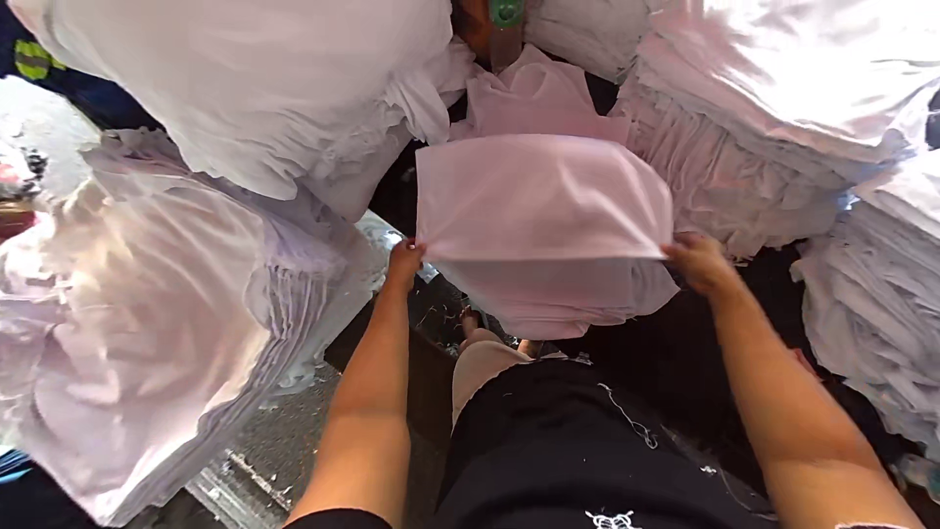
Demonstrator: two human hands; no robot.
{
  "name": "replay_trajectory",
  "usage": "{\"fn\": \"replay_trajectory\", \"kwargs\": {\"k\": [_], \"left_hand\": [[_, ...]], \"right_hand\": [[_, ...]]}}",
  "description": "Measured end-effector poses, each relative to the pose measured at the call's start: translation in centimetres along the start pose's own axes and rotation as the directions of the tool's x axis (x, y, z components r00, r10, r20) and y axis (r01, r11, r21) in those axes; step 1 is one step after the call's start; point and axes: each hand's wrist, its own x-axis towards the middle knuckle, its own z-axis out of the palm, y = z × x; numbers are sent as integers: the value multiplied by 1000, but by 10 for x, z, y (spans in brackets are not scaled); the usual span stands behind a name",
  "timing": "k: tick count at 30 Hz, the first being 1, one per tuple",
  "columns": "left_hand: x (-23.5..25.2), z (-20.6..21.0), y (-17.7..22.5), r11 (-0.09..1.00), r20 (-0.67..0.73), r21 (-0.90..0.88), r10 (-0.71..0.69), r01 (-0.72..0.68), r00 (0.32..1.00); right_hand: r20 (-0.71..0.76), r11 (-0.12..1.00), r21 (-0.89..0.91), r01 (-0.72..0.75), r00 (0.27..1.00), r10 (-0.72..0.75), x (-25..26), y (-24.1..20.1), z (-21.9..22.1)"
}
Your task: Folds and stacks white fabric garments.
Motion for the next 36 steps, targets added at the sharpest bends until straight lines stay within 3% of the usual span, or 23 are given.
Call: {"fn": "replay_trajectory", "kwargs": {"k": [3,8,13,20,23,26,31,36], "left_hand": [[13,16,-39,983,30,100,-155,152,987],[17,22,-53,999,20,41,-19,18,1000],[17,10,-51,1000,37,-19,-24,24,999],[15,-2,-57,984,131,-128,-104,120,986],[11,-7,-59,994,190,-66,-69,83,979],[10,-7,-62,996,190,-71,-35,49,981],[5,-6,-53,979,211,-125,-130,158,969],[-1,-34,-40,995,185,-4,-96,99,978]], "right_hand": [[58,967,-160,-197,976,209,1,44,38],[42,948,-204,-245,965,259,-12,65,55],[51,924,-227,-307,944,326,-17,57,60],[65,912,-366,-187,972,226,-20,65,65],[68,828,-555,-81,987,143,-25,53,63],[67,780,-624,-49,991,116,-29,46,68],[43,861,-482,-163,977,209,-29,46,65],[0,953,-173,-248,968,251,-30,39,37]]}}
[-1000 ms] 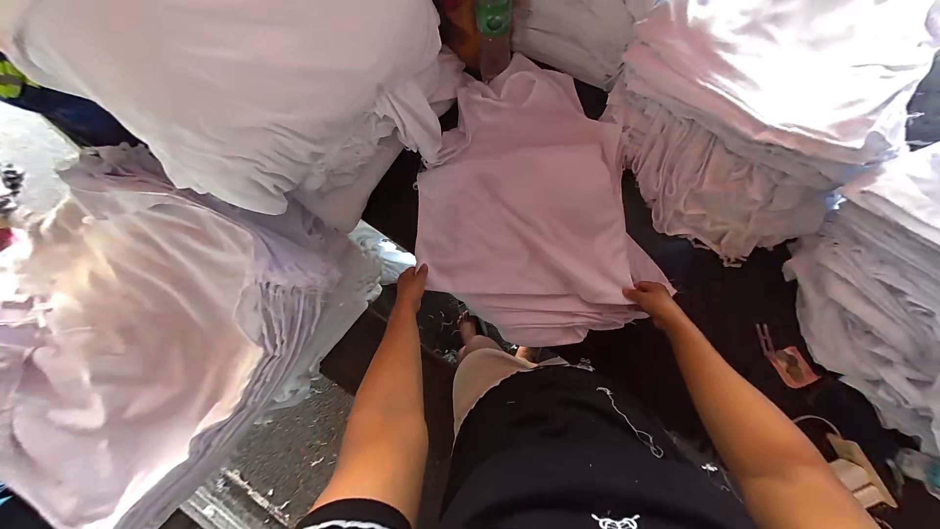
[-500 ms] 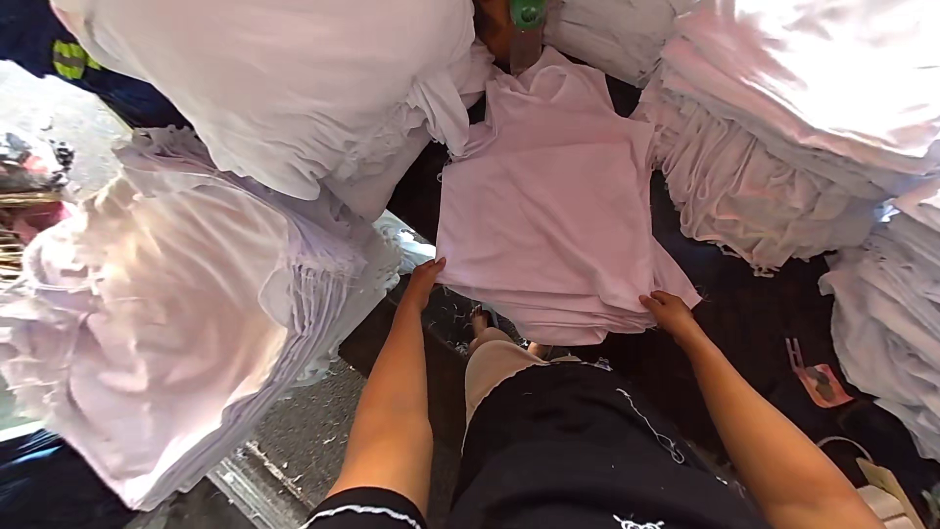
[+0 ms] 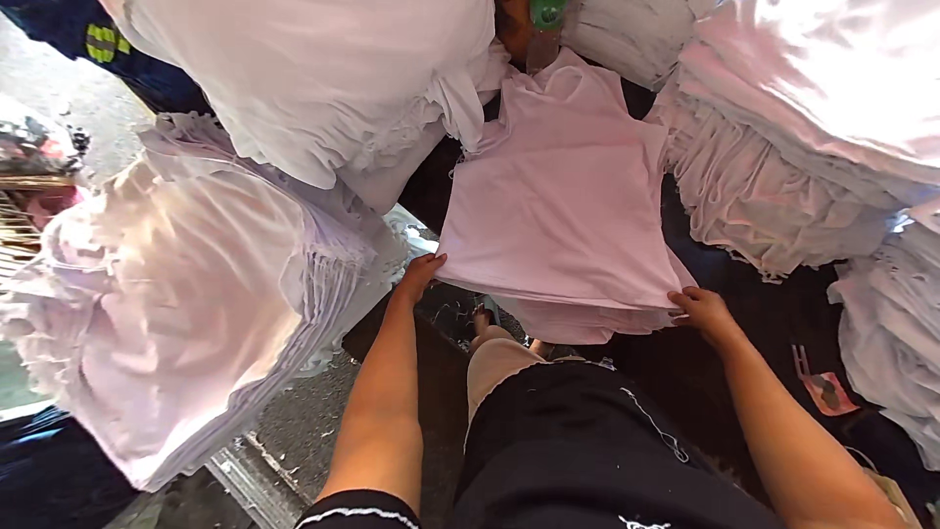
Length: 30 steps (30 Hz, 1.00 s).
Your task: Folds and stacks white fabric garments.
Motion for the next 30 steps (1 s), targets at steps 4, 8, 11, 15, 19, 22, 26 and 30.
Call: {"fn": "replay_trajectory", "kwargs": {"k": [4,8,11,15,19,22,26,30], "left_hand": [[-7,-14,5,999,-40,33,8,-7,999],[-13,-14,11,998,-60,58,1,3,998],[-16,-11,10,1000,-72,9,-7,8,997],[-15,-11,4,1000,-70,7,4,-4,998],[-17,-15,4,1000,-73,-14,-14,13,997],[-13,-14,5,1000,-91,-25,-10,7,996],[-15,-15,7,999,-112,40,-9,13,994],[-20,-18,7,988,-125,136,-60,77,990]], "right_hand": [[4,992,127,-29,1000,29,-7,-3,-4],[117,990,74,-119,987,110,-5,-4,-1],[149,998,-16,-61,987,63,6,12,7],[101,991,-87,102,990,-93,4,10,20],[128,909,246,336,919,-374,-12,-21,23],[292,901,-49,430,869,-399,5,-16,31],[495,735,-506,452,849,-183,18,-4,38],[469,595,-676,435,877,-107,13,-14,24]]}}
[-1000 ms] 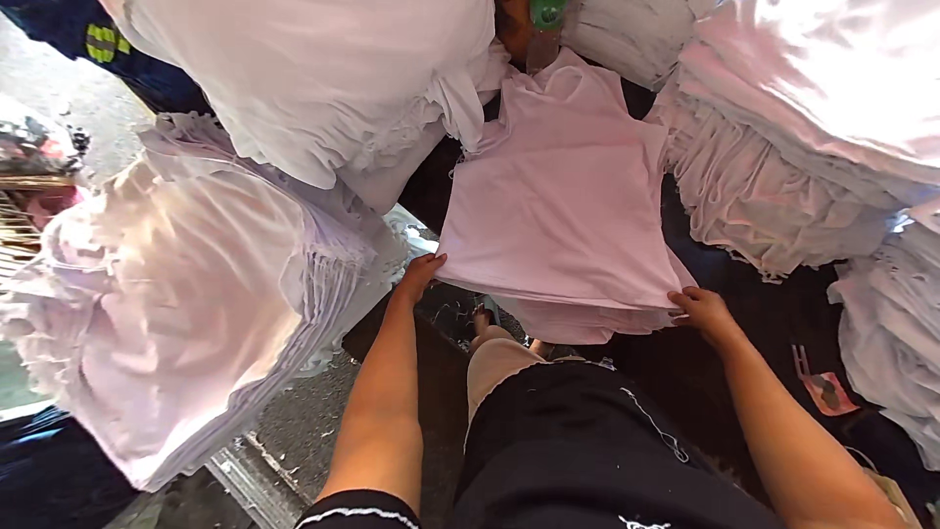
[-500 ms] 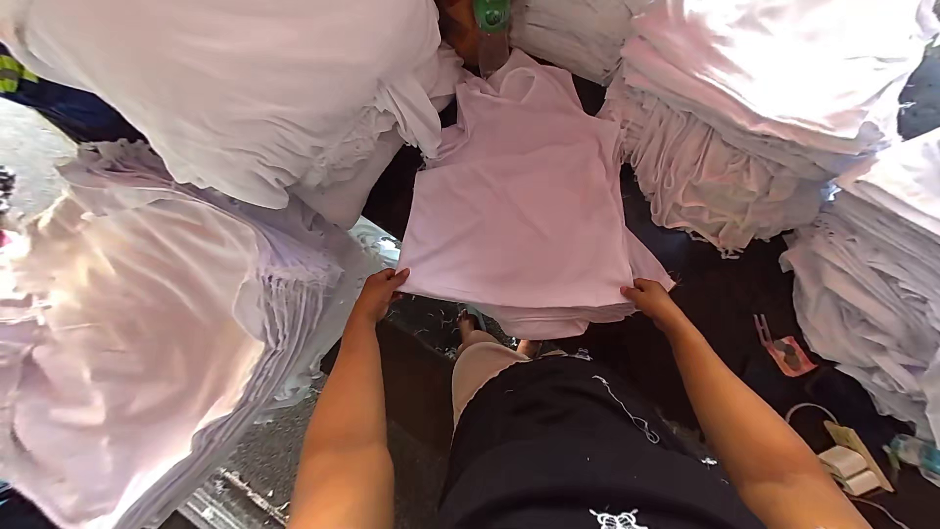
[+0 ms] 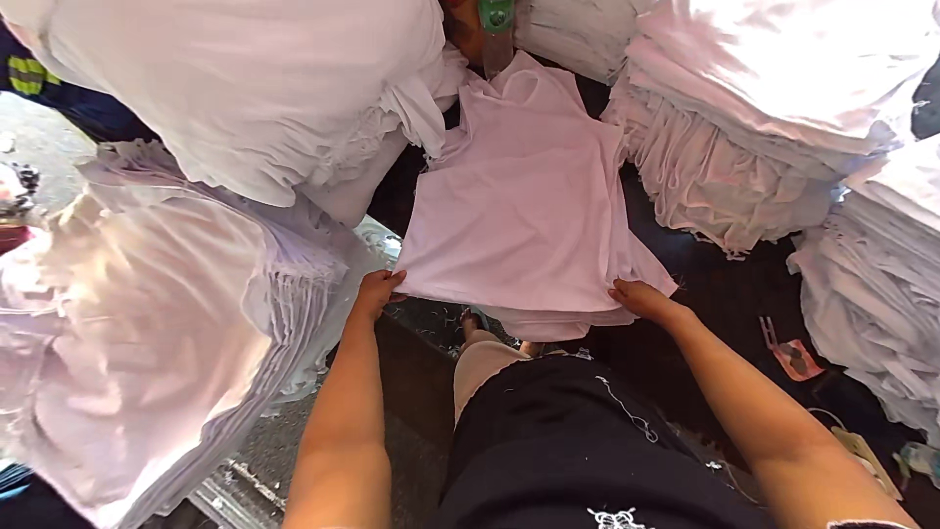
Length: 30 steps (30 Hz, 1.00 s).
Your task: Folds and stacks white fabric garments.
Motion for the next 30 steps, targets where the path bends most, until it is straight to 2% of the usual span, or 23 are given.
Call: {"fn": "replay_trajectory", "kwargs": {"k": [2,4,5,6,7,8,9,11,13,15,17,18,19,20,22,24,27,30], "left_hand": [[0,3,3,999,19,-10,-35,36,999],[-2,5,7,997,91,-13,-71,73,993],[-1,6,7,996,127,-7,-89,90,988],[-1,6,7,994,151,-2,-106,107,983],[0,6,6,992,169,-1,-122,124,978],[1,7,6,991,174,-2,-132,134,976],[-1,6,6,990,172,0,-136,139,976],[-5,6,8,991,174,19,-131,130,976],[-12,4,17,994,168,78,-94,82,981],[-27,-3,38,997,167,61,27,-38,986],[-40,-7,54,957,150,-205,239,-206,959],[-45,-5,58,883,133,-397,325,-250,937],[-47,2,57,806,127,-540,364,-243,923],[-43,14,51,795,134,-568,346,-214,929],[-17,48,25,914,152,-382,204,-133,967],[6,83,-2,969,149,-238,106,-69,983],[11,107,-12,941,158,-335,112,-53,981],[8,99,-10,977,142,-201,98,-68,985]], "right_hand": [[-4,999,-32,8,1000,-8,-4,-13,-15],[-89,981,150,125,990,-112,-7,-31,-28],[-177,917,335,215,971,-162,-7,-40,-32],[-248,782,549,296,951,-185,-3,-47,-29],[-254,625,715,313,949,-184,3,-52,-25],[-221,566,775,282,959,-177,11,-56,-18],[-163,650,723,235,972,-171,19,-56,-10],[-19,915,365,170,984,-175,33,-51,7],[79,984,83,160,983,-167,39,-45,13],[108,991,5,131,985,-131,30,-40,5],[84,996,31,78,993,-80,15,-26,-7],[62,997,67,38,997,-43,8,-15,-12],[45,993,114,-13,999,8,1,-3,-16],[35,985,160,-67,997,62,-5,10,-19],[12,962,231,-146,989,147,-12,29,-22],[-7,940,277,-198,978,209,-18,37,-19],[-38,935,275,-222,970,241,-23,34,-16],[-73,942,262,-209,969,236,-25,31,-12]]}}
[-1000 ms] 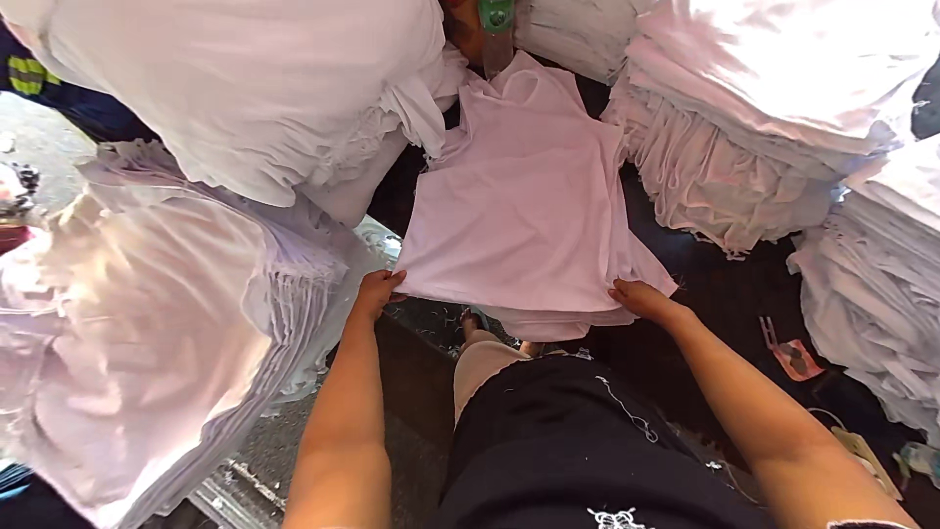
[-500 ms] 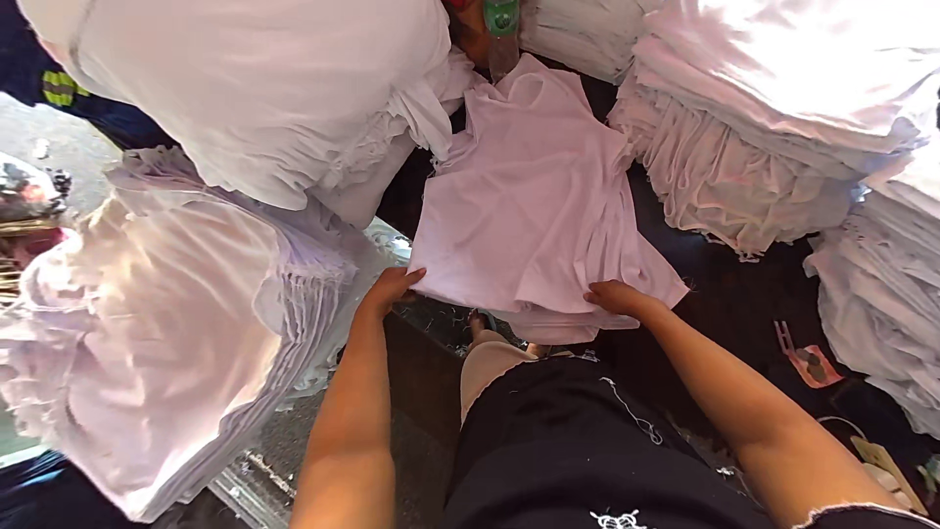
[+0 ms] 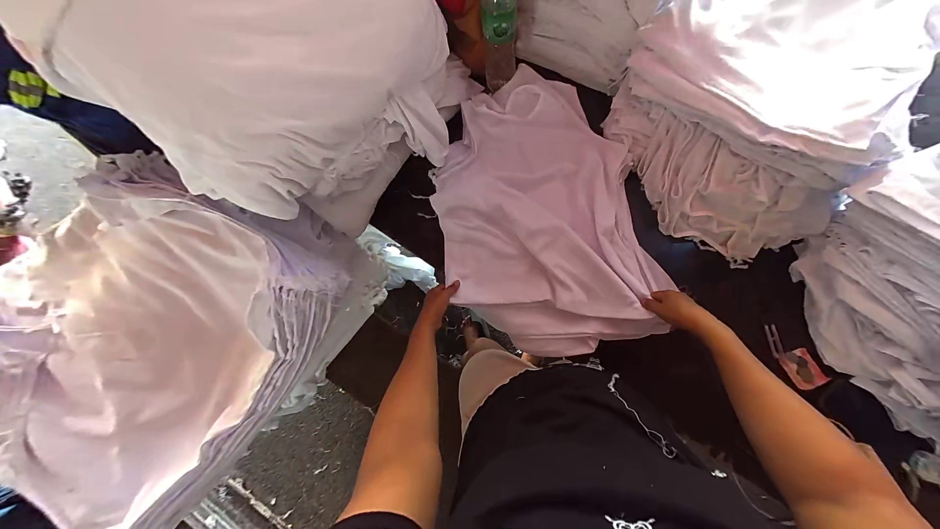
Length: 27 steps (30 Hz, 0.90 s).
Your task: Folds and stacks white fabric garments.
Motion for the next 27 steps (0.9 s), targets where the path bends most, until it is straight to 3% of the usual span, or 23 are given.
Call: {"fn": "replay_trajectory", "kwargs": {"k": [3,7,12,14,16,18,20,21,23,25,27], "left_hand": [[-12,-16,-3,993,31,114,11,-14,999],[-39,-31,-7,998,43,57,-25,22,999],[-63,-27,-16,937,133,56,-349,345,928],[-68,-22,-2,917,154,93,-398,388,904],[-79,-21,32,959,124,90,-278,268,953],[-88,-29,62,999,61,-52,14,-11,998],[-91,-40,76,918,-57,-297,258,-263,965],[-88,-45,75,876,-109,-352,312,-331,944],[-77,-50,54,936,-164,-182,274,-302,948],[-64,-43,21,987,-138,107,131,-117,982],[-59,-32,-6,978,-156,209,16,17,988]], "right_hand": [[-36,999,31,-9,999,10,-2,1,2],[-78,995,78,-62,995,68,-4,9,8],[-87,995,75,-59,994,65,-7,3,2],[-102,991,133,-30,994,44,-9,-1,-8],[-181,965,262,23,983,26,-16,-4,-23],[-329,917,374,142,944,-12,-24,-1,-36],[-451,862,419,285,889,-75,-30,7,-45],[-477,835,443,326,875,-88,-32,11,-47],[-465,818,467,337,880,-97,-29,18,-41],[-396,875,395,279,911,-111,-22,23,-25],[-335,943,272,193,937,-95,-18,22,-8]]}}
